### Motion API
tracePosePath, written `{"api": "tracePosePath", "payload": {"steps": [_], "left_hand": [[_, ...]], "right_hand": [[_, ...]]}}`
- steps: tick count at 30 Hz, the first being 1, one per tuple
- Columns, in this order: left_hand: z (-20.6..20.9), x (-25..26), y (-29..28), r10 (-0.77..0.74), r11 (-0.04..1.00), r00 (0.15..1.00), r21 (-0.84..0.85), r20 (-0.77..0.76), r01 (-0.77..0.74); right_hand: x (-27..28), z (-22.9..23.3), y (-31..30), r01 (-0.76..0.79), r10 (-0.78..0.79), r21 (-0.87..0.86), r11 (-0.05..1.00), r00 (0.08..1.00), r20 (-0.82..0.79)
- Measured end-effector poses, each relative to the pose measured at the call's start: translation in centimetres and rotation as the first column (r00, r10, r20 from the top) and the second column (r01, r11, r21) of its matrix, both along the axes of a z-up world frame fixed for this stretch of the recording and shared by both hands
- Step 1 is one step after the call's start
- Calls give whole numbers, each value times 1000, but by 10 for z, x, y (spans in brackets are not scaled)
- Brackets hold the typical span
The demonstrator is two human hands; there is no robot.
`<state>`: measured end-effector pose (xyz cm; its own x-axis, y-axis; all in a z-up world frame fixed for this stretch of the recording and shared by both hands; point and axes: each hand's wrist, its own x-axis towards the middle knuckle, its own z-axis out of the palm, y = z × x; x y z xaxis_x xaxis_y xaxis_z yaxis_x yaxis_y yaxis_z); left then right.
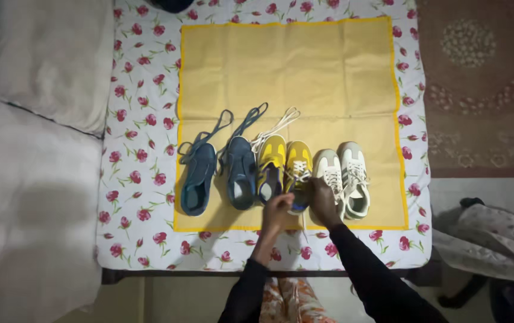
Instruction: The person removes laces from several pairs of shoes placed on a yellow cloth and then re-laces each shoe with the appropriate laces. The person handles blue, yellow, and white sneakers, threading laces through eyelets and tying them off.
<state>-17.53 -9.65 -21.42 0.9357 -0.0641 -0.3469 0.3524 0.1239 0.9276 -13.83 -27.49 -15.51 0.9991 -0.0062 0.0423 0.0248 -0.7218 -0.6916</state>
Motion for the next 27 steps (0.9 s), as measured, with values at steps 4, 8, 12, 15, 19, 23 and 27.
{"api": "tracePosePath", "payload": {"steps": [4,8,12,15,19,23,27], "left_hand": [[-7,8,-35,-31,999,992,-46,-122,26],[30,26,-43,-81,978,967,-205,-240,31],[100,65,-50,-169,456,853,-807,-494,-377],[154,73,-66,-62,251,819,-803,-570,-540],[215,86,-66,14,220,801,-779,-599,-587],[250,95,-48,34,260,935,-900,-353,-350],[279,114,-38,117,389,961,-879,-252,-277]], "right_hand": [[-1,56,5,87,-92,50,995,989,113],[-7,112,8,139,-139,13,990,965,221],[-16,162,15,199,-225,114,973,922,314],[-29,191,28,243,-276,136,960,900,338],[-16,226,33,321,-363,175,931,869,337],[-17,247,34,91,-256,390,916,882,395],[-13,276,29,134,-181,173,976,937,297]]}}
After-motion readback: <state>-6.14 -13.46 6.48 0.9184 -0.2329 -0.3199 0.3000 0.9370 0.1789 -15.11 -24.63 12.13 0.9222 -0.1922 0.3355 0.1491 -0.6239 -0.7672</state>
